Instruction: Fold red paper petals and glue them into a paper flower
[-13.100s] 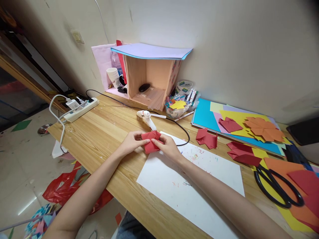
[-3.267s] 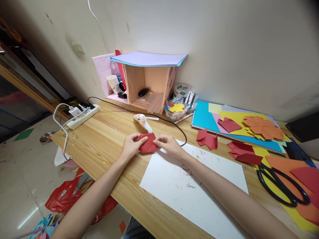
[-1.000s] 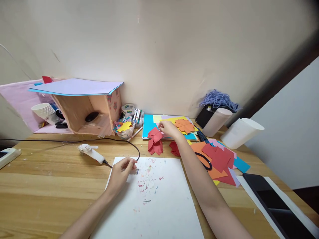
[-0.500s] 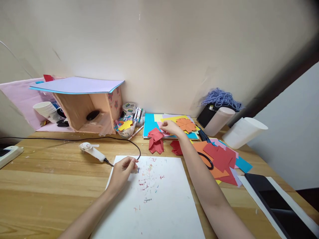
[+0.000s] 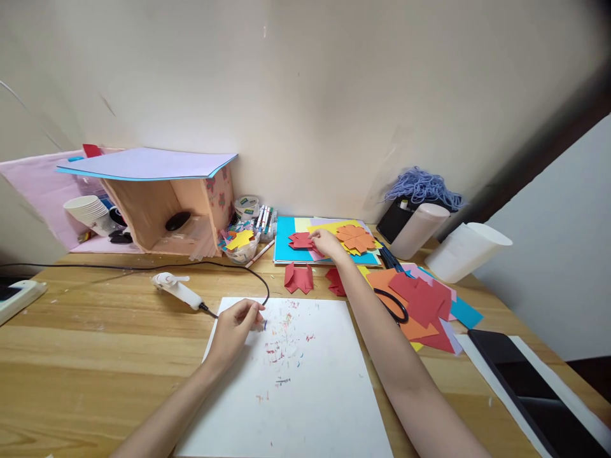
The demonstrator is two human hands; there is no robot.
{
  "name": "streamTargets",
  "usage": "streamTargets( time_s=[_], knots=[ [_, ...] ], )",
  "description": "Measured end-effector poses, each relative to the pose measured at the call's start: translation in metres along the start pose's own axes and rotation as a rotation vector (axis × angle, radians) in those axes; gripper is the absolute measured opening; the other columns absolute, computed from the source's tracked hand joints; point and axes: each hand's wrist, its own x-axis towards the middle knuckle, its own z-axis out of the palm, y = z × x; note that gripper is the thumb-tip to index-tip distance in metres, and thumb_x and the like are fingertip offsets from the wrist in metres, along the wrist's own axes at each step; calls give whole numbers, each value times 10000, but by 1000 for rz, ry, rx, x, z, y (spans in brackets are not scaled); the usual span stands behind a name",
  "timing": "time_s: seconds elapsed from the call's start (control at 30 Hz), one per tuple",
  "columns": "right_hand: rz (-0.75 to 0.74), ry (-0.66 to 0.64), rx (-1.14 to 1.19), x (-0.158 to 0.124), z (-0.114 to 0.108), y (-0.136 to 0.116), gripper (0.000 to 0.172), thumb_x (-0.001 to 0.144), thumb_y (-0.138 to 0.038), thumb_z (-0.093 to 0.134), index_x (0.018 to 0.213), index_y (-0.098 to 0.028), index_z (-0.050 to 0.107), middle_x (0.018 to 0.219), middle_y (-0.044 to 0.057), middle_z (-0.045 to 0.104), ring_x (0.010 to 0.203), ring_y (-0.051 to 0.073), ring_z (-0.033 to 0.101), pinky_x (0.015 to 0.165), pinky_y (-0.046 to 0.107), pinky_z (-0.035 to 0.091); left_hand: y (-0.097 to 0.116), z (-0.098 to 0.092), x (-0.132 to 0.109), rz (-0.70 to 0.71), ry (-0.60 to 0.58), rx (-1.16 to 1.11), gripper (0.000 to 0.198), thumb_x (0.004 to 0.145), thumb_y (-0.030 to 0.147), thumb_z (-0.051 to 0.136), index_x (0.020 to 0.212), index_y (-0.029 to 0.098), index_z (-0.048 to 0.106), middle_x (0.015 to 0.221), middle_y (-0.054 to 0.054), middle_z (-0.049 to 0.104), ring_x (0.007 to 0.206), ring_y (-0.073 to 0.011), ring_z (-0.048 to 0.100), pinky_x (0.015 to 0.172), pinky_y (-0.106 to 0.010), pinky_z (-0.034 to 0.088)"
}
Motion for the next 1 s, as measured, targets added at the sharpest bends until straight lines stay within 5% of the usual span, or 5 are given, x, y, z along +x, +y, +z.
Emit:
streamTargets(
  time_s=[0.07, 0.23, 0.4, 0.67, 1.0],
  knots=[
    [-101, -44, -49, -5, -5, -4, 247, 648, -53, 520, 839, -171, 625, 989, 74, 613, 921, 184, 547, 718, 241, 409, 0, 0, -1, 4, 5, 4, 276, 788, 398, 465, 772, 158, 602, 645, -20, 607, 607, -147, 571, 601, -237, 427],
    [-602, -504, -297, -16, 7, -10, 355, 581, -83, 608, 889, -251, 665, 1016, 25, 600, 998, 203, 498, 792, 264, 401, 1, 0, -3, -9, 1, 10, 279, 794, 400, 458, 766, 159, 596, 646, -16, 603, 603, -138, 571, 604, -234, 428],
    [-706, -432, -375, -22, 19, -20, 192, 624, -88, 548, 704, -198, 682, 956, 55, 615, 994, 216, 481, 822, 297, 387, -2, 1, 0, -14, 28, -33, 291, 792, 416, 455, 765, 158, 586, 649, -15, 595, 615, -148, 586, 604, -247, 447],
    [-637, -742, -30, -68, 6, -74, 111, 690, -214, 525, 768, -165, 587, 779, 6, 613, 693, 120, 542, 586, 205, 408, 13, -3, -3, 2, 133, -159, 364, 730, 401, 557, 1008, 168, 584, 1059, -94, 610, 979, -207, 562, 842, -308, 434],
    [-258, -856, 420, -92, 70, -87, 261, 710, -411, 556, 742, -153, 535, 670, 10, 581, 583, 105, 544, 524, 205, 424, 6, -37, -8, -92, 263, -299, 374, 651, 430, 624, 853, 116, 615, 846, -82, 666, 785, -191, 606, 712, -288, 473]
  ],
)
